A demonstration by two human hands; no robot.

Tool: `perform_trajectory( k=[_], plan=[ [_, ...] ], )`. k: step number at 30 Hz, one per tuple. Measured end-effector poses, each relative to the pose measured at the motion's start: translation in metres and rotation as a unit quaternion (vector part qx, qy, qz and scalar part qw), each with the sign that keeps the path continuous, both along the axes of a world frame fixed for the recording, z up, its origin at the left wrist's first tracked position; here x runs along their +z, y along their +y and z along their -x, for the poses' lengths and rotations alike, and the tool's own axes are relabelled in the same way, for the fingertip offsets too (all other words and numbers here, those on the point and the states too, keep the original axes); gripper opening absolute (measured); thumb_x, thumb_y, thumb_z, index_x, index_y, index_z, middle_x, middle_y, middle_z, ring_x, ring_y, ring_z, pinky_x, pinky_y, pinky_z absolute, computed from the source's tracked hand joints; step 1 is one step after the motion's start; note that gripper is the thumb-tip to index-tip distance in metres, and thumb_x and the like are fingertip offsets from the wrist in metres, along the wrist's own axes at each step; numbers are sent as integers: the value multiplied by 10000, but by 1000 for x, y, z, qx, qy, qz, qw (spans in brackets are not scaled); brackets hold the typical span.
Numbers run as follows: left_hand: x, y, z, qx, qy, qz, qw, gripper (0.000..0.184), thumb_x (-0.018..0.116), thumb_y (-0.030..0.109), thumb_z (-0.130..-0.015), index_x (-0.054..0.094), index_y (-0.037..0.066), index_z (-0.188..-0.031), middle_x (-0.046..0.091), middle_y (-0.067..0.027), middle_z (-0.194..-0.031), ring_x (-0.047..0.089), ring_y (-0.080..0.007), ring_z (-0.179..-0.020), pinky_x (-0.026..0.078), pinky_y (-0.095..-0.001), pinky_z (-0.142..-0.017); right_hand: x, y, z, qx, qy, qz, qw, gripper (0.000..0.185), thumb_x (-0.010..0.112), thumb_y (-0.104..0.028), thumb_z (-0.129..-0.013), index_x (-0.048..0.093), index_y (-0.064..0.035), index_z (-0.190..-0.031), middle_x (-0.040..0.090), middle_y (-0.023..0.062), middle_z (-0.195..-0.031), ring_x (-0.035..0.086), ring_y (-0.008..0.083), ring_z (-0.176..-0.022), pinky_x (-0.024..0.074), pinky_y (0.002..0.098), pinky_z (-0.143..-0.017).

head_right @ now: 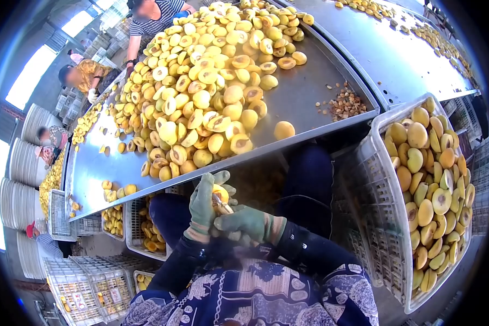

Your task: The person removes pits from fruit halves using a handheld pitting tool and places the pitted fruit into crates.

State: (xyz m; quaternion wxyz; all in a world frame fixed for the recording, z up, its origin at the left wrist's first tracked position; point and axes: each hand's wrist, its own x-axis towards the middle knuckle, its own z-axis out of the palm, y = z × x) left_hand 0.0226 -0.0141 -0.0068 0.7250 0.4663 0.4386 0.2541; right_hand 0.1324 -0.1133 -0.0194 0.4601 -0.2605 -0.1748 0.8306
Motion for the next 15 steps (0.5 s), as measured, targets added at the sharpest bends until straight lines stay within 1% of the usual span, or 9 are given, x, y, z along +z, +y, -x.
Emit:
perform_trajectory(
  k=[3, 6, 9, 12, 14, 15],
  plan=[
    [-9, -2, -2, 19, -11, -20, 1000, 526, 521, 479, -945, 621, -2, -1136, 664, -108, -990, 629, -198, -691, 559, -316, -585, -21, 0, -3, 58, 104, 15, 993, 259, 634, -287, -852, 649, -53, -963, 557, -1, -640, 452, 68, -432, 382, 205, -395],
    [-5, -2, 0, -3, 6, 4, 1000, 540, 519, 496, -940, 620, 3, -1136, 659, -119, -978, 629, -203, -686, 556, -320, -589, -10, -1, -4, 49, -58, 25, 997, 258, 630, -285, -851, 652, -51, -955, 565, 11, -644, 473, 74, -441, 396, 214, -399],
    [-8, 9, 9, -85, -24, 78, 993, 550, 506, 513, -941, 627, 7, -1120, 653, -136, -980, 630, -203, -702, 558, -325, -608, -3, 0, 0, 21, -255, 2, 967, 277, 621, -307, -850, 645, -60, -973, 557, 12, -633, 473, 72, -433, 379, 215, -379],
    [0, 0, 2, -33, -10, 63, 997, 534, 491, 482, -959, 610, -10, -1131, 651, -136, -900, 621, -195, -659, 544, -285, -578, -5, -1, 2, 21, -198, 18, 980, 311, 613, -323, -870, 628, -43, -1003, 537, -1, -597, 450, 60, -404, 360, 189, -358],
    [0, -2, -1, 6, -27, 48, 998, 535, 482, 489, -961, 609, 0, -1139, 644, -133, -887, 617, -196, -649, 539, -288, -583, -7, -1, 3, 40, -38, 38, 998, 306, 572, -300, -912, 614, -14, -1011, 521, -13, -572, 432, 52, -384, 350, 175, -346],
    [-2, -4, -2, 26, -35, 42, 998, 536, 477, 492, -961, 609, 6, -1143, 641, -132, -880, 615, -196, -644, 537, -290, -585, -10, -2, 5, 50, 44, 50, 997, 306, 551, -289, -934, 607, 0, -1015, 513, -19, -560, 423, 48, -374, 345, 169, -340]
  ],
)
